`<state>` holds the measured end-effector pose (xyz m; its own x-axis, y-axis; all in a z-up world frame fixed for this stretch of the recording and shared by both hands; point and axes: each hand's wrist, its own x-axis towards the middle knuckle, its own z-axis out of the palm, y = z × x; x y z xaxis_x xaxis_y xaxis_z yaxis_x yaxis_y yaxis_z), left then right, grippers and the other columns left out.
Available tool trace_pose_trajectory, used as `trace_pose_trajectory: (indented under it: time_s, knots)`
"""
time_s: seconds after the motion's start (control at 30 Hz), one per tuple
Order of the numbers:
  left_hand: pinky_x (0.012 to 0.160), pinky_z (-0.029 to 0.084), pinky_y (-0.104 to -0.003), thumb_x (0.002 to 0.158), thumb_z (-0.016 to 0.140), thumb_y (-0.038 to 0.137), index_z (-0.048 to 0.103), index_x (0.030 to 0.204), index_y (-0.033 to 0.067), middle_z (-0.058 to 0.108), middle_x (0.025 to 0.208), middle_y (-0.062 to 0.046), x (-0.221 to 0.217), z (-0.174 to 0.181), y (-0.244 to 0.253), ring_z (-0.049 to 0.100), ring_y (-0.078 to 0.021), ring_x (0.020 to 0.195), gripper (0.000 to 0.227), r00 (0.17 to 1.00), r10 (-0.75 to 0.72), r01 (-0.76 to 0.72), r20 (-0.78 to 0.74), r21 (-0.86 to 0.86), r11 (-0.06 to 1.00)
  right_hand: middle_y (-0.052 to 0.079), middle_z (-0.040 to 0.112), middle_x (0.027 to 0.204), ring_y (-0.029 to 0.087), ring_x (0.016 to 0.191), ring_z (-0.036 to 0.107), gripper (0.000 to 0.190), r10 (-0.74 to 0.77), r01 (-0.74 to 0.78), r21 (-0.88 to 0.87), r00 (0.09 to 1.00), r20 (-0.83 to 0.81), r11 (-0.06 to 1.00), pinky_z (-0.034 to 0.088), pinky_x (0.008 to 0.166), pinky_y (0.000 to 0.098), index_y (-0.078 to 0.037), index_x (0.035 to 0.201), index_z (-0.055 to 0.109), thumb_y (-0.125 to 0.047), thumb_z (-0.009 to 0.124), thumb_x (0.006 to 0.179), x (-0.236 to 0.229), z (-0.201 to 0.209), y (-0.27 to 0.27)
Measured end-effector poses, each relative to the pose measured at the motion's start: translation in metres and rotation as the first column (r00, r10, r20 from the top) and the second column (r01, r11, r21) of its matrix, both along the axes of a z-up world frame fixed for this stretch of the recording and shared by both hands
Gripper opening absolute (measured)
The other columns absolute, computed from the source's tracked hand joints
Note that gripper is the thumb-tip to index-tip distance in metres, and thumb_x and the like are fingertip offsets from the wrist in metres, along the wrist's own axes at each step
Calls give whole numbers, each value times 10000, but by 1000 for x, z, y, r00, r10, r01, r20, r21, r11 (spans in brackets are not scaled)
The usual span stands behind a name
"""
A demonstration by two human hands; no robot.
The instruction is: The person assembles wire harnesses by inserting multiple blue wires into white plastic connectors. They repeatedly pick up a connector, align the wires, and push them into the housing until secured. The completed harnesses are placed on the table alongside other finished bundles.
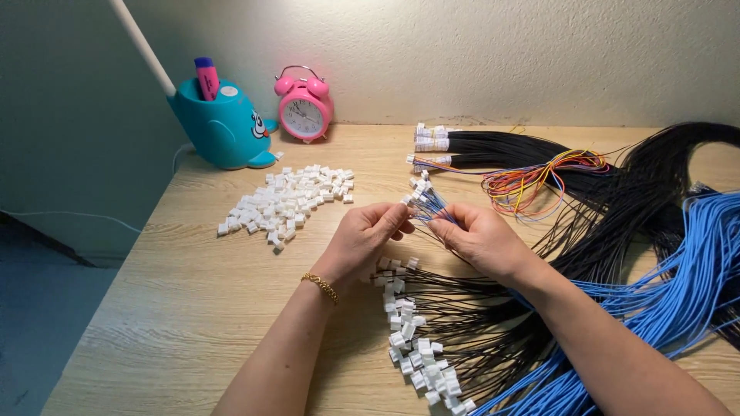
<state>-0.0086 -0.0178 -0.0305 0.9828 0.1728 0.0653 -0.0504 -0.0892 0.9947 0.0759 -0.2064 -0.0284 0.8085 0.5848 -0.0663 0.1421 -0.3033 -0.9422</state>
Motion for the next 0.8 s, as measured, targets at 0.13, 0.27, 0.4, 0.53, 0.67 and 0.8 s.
trace_pose_trajectory:
  time_s: [0.13, 0.27, 0.4, 0.53, 0.67, 0.8]
  knots:
    - [738, 497, -242, 939, 642, 343, 752, 1013, 101, 742, 816, -44, 3, -5, -2, 607, -103, 776, 276, 1000, 24, -24, -19, 1, 1000, 17, 573, 568, 81, 547, 445, 135, -22, 22, 15, 1000, 6, 1000, 323, 495, 188, -74, 903, 704, -206, 674, 902, -2, 6, -1]
    - [691, 483, -223, 889, 716, 255, 746, 1011, 64, 735, 784, -73, 8, -13, -3, 616, -99, 751, 229, 998, 54, -54, 23, -8, 998, 22, 593, 557, 78, 532, 463, 116, -17, 16, 8, 999, 42, 1000, 351, 483, 189, -100, 890, 721, -214, 700, 886, -4, 8, -1]
    - [665, 465, -202, 900, 705, 206, 747, 990, 53, 723, 753, -71, 3, -8, -4, 579, -83, 723, 182, 998, 32, -32, 62, -9, 999, -1, 561, 533, 58, 523, 456, 102, -49, 46, 48, 997, 59, 998, 321, 473, 165, -103, 877, 722, -205, 731, 863, -9, 12, -1]
    - [669, 471, -197, 907, 701, 212, 741, 986, 54, 718, 748, -62, 3, -10, -6, 576, -76, 725, 181, 997, 28, -26, 78, -28, 999, -16, 532, 538, 42, 526, 433, 89, -96, 94, 115, 995, 12, 989, 305, 464, 156, -91, 864, 715, -178, 733, 856, -16, 14, 1]
    - [684, 481, -201, 926, 680, 215, 735, 964, 57, 707, 743, -52, 4, -12, -8, 572, -75, 736, 171, 996, 7, -5, 83, -22, 1000, -13, 519, 572, 41, 532, 425, 115, -128, 143, 224, 988, -80, 964, 303, 461, 164, -74, 881, 694, -174, 746, 856, -16, 6, 3]
    - [657, 485, -222, 932, 670, 221, 736, 969, 66, 720, 756, -69, 2, -5, -6, 567, -80, 724, 173, 997, -17, 8, 75, 110, 994, -17, 496, 534, 18, 477, 452, 115, -118, 154, 322, 985, -128, 934, 322, 419, 133, -50, 889, 663, -120, 744, 848, -16, 10, 1]
